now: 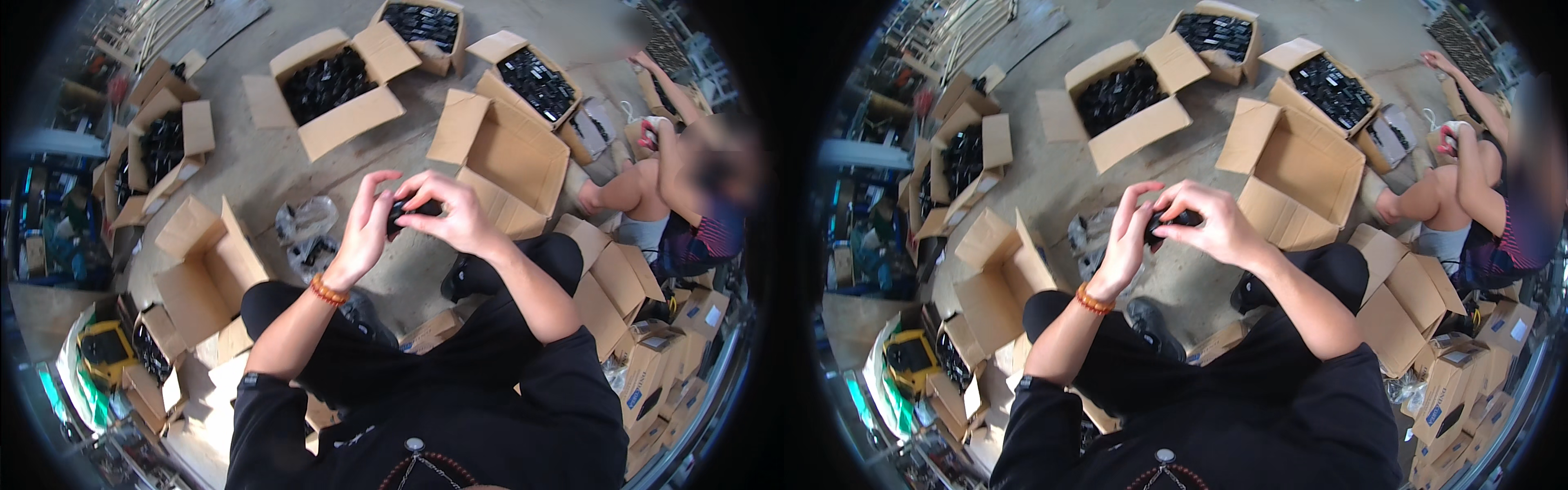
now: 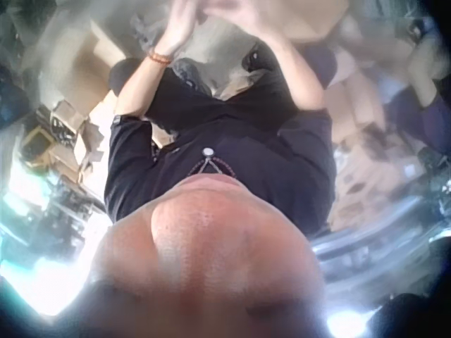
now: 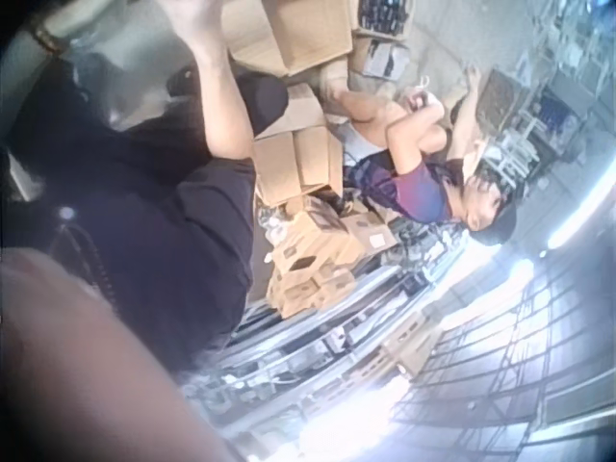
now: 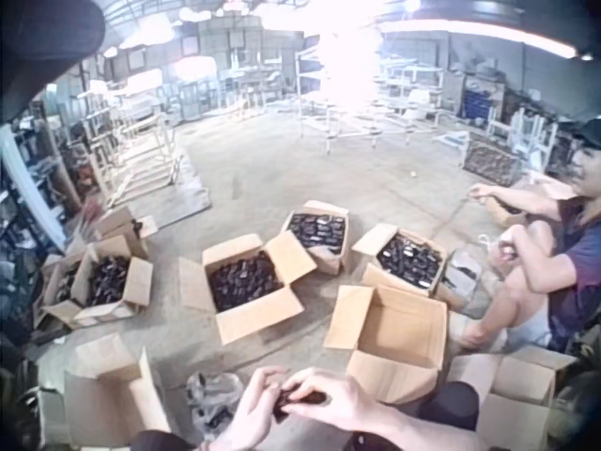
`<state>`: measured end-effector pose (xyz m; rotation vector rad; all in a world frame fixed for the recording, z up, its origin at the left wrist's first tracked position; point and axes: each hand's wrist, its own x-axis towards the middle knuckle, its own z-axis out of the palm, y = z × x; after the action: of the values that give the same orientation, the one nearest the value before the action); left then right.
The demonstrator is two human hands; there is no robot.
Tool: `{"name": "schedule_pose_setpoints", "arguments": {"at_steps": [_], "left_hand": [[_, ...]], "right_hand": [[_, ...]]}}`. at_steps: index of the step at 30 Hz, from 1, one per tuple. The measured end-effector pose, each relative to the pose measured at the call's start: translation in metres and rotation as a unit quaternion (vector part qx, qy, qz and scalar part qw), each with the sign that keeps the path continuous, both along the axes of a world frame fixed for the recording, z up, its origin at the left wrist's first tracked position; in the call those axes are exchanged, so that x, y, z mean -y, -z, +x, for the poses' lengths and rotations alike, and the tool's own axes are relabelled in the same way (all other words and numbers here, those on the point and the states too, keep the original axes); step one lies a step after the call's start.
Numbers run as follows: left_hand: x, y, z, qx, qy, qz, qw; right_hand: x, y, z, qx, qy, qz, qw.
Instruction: The person assembles small black plastic components by hand while seated among several boxes of parts.
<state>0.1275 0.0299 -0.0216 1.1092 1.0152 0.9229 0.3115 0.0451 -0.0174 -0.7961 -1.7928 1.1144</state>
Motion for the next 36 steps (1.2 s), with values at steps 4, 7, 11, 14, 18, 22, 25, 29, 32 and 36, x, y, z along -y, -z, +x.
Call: {"name": "schedule_pose_setpoints", "arguments": {"at_steps": [4,7,11,14,18,22,25,29,32,36], "left_hand": [[0.004,0.004,-0.005,-0.013,-0.008,0.007,1.000],[0.002,0.005,-0.006,-0.008,-0.013,0.017,1.000],[0.001,0.001,-0.003,-0.009,-0.009,0.015,1.000],[0.004,-0.001,-0.001,-0.014,-0.006,0.011,1.000],[0.002,-0.004,-0.003,-0.007,-0.013,0.018,1.000],[0.000,-0.002,-0.006,-0.017,-0.024,0.027,0.999],[-0.002,-0.002,-0.011,-0.054,-0.018,0.037,0.998],[-0.007,-0.004,-0.016,-0.097,-0.003,0.021,0.995],[-0.011,0.003,-0.021,-0.115,0.014,0.014,0.993],[-0.013,0.005,-0.021,-0.123,0.023,0.006,0.992]], "right_hand": [[0.003,-0.004,-0.004,0.004,0.007,-0.002,1.000],[-0.005,0.000,0.002,0.032,-0.017,0.087,0.996],[-0.001,0.009,0.000,-0.020,0.008,0.019,1.000],[-0.001,0.013,0.003,-0.003,0.004,0.024,1.000],[0.001,0.006,0.004,0.000,-0.005,-0.042,0.999],[0.000,0.002,-0.002,-0.001,0.001,-0.021,1.000],[-0.004,0.003,0.005,0.094,0.014,0.034,0.995],[-0.003,0.003,0.005,0.161,0.022,0.092,0.982],[-0.001,0.008,0.004,0.161,0.011,0.055,0.985],[-0.002,0.015,0.005,0.174,0.006,0.028,0.984]]}}
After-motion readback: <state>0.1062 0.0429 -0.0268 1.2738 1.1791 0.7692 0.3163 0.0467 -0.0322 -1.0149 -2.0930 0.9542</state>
